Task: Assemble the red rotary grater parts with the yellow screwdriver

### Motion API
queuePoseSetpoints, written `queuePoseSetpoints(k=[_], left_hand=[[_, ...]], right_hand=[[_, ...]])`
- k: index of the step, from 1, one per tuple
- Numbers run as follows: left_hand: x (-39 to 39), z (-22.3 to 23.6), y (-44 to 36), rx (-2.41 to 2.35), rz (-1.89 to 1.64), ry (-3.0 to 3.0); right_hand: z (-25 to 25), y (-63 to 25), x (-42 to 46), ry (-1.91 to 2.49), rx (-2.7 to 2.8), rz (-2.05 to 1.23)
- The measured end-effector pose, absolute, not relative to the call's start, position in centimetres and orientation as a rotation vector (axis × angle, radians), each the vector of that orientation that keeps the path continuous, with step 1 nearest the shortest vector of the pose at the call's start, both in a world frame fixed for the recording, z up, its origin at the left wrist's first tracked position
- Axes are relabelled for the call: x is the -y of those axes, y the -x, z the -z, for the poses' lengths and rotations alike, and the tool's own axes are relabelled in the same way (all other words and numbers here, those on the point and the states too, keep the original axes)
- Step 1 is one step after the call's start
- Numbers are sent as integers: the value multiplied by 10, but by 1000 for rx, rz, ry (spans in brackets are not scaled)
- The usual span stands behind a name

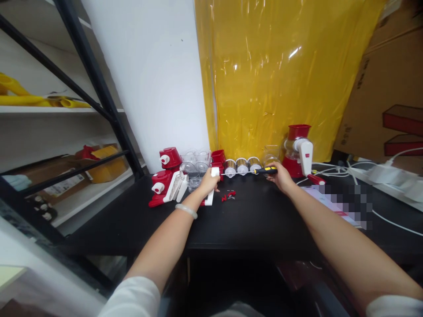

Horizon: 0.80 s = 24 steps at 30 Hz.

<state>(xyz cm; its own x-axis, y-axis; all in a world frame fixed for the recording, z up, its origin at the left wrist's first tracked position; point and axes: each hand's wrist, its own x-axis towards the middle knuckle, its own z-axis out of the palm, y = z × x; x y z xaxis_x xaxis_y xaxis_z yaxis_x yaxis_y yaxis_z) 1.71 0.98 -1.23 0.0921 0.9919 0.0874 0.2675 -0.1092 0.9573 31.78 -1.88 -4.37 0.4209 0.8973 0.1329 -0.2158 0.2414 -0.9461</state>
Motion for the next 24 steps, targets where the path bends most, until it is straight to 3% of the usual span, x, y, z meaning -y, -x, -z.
queuePoseSetpoints(k=[6, 16, 24], left_hand=[[-13, 16, -15, -1323, -1062, -1533], [-14, 17, -14, -1298, -1062, -1536], [-17, 17, -15, -1293, -1091, -1543]], right_hand=[[55, -320, 13, 1149, 944, -750], [46, -315, 18, 1043, 827, -889], [51, -318, 13, 1230, 857, -762]])
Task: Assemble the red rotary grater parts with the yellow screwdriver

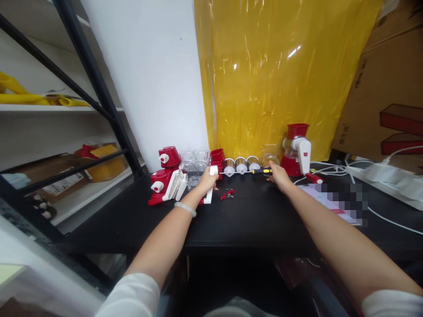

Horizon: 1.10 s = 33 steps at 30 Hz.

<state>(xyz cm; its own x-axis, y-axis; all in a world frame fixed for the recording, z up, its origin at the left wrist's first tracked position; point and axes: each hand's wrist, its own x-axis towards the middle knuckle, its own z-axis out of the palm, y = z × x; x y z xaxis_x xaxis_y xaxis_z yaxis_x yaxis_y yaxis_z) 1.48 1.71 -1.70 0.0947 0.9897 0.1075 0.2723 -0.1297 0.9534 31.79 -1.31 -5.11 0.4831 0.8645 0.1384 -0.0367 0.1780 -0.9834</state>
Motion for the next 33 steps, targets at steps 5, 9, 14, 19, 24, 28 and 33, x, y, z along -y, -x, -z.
queuePoseSetpoints(k=[5, 9, 14, 19, 24, 28, 33], left_hand=[[-20, 18, -13, -1275, -1085, -1532], [-19, 17, -13, -1277, -1083, -1542], [-16, 15, -15, -1266, -1080, -1556], [-16, 16, -16, -1273, -1095, -1536], [-16, 16, -16, -1257, -1097, -1562], [-17, 16, -15, -1274, -1097, -1562], [-16, 15, -15, -1271, -1091, -1573]], right_hand=[[47, -314, 19, 1143, 871, -834], [41, -310, 23, 1013, 766, -916], [40, -312, 21, 1036, 727, -907], [47, -319, 18, 1319, 878, -679], [45, -317, 20, 1226, 870, -724], [40, -311, 22, 1100, 790, -827], [41, -313, 20, 1137, 778, -846]])
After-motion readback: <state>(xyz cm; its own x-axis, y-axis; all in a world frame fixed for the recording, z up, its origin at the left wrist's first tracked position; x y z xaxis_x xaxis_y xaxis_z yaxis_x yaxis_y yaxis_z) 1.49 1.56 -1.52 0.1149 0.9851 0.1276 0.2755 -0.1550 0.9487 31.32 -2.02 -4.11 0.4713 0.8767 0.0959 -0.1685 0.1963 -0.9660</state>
